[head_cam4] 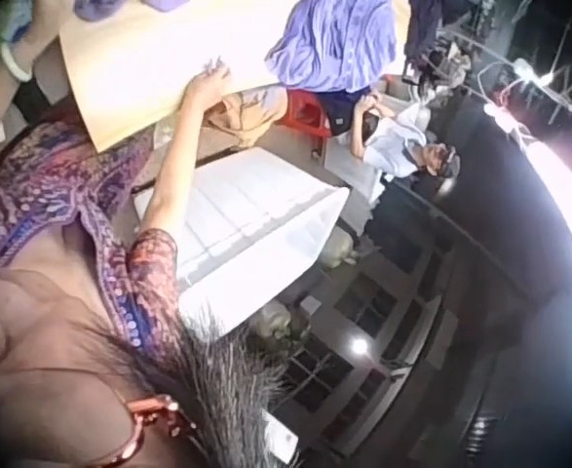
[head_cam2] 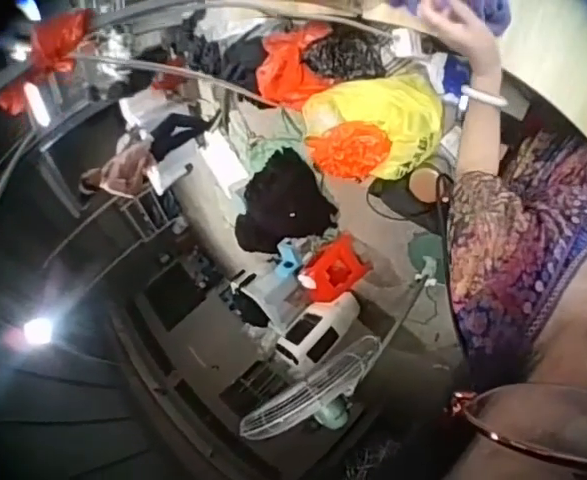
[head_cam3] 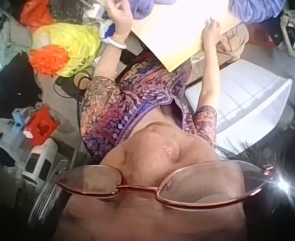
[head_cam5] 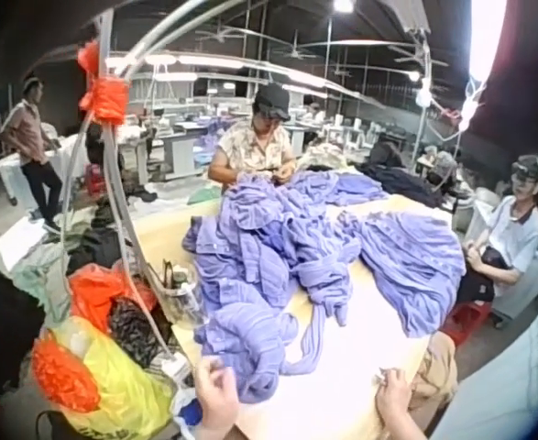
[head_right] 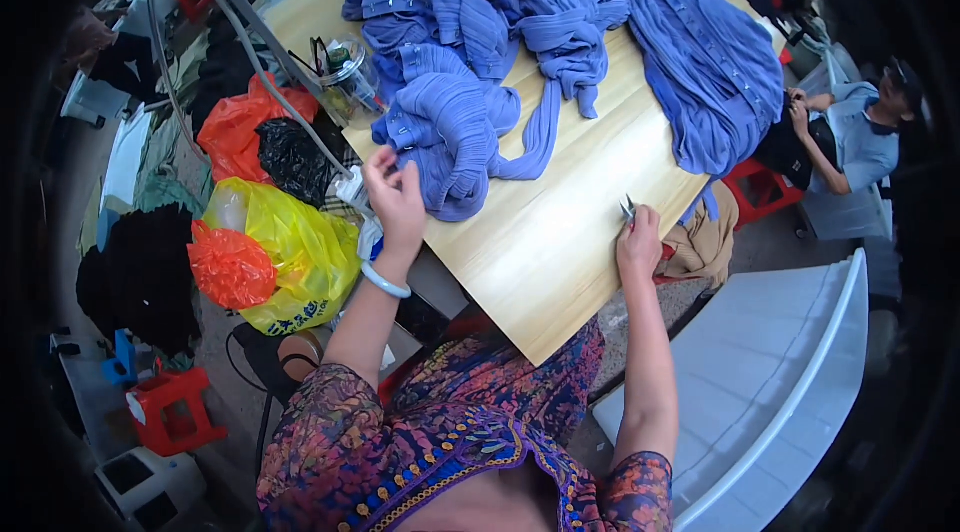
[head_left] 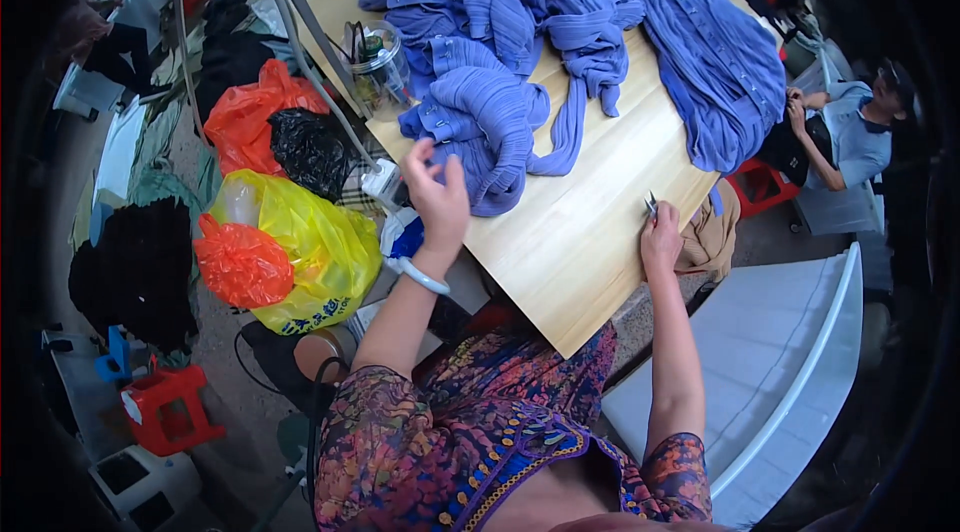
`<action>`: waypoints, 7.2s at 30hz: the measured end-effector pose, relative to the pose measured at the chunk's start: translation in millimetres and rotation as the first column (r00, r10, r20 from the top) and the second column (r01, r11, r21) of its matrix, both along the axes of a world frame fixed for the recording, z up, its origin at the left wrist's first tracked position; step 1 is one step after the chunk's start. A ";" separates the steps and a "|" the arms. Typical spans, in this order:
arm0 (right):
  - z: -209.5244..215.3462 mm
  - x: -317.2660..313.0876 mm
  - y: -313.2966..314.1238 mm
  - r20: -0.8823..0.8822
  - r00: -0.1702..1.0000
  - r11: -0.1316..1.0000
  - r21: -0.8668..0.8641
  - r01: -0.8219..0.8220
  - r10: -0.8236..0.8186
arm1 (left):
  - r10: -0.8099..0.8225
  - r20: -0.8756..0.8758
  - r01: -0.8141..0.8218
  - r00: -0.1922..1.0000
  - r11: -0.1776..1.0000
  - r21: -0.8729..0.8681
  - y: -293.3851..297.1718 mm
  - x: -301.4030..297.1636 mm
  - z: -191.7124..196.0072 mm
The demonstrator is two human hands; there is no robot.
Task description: Trim excess threads from purple fabric items using thread snips on a workbench.
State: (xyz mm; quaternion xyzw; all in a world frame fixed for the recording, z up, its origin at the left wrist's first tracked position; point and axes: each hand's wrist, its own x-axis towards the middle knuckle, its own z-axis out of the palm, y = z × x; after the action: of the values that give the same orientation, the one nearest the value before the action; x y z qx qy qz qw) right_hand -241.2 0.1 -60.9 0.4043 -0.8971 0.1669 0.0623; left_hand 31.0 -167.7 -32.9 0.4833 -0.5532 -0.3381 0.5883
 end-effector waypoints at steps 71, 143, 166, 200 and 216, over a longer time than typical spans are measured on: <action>193.8 147.6 149.5 0.491 0.608 0.365 -0.871 0.328 0.624 | -0.470 -0.856 0.975 0.215 0.051 0.216 29.2 -26.2 30.9; 72.1 146.4 69.7 0.631 0.705 0.908 -0.416 -0.044 0.323 | -0.536 -0.736 0.910 0.414 0.217 0.353 96.4 -30.6 31.5; 72.2 141.6 69.5 0.548 0.756 0.878 -0.473 -0.074 0.359 | -0.800 -0.398 0.891 0.449 0.370 0.262 107.9 -33.3 34.3; 122.0 20.8 31.6 0.289 0.942 0.671 -0.735 0.102 0.173 | -0.761 -0.496 0.781 0.419 0.024 0.623 96.9 -21.5 -14.4; 4.4 102.6 69.6 0.821 0.536 0.903 -0.365 0.226 0.198 | -0.951 -0.092 0.660 0.294 0.133 0.740 91.2 -33.5 -19.5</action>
State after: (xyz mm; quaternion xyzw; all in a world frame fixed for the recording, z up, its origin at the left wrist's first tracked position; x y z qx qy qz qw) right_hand -138.6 69.7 -56.5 0.2415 -0.7576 0.5331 -0.2889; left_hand -2.5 -76.6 -52.3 0.3187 -0.6723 -0.6665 -0.0473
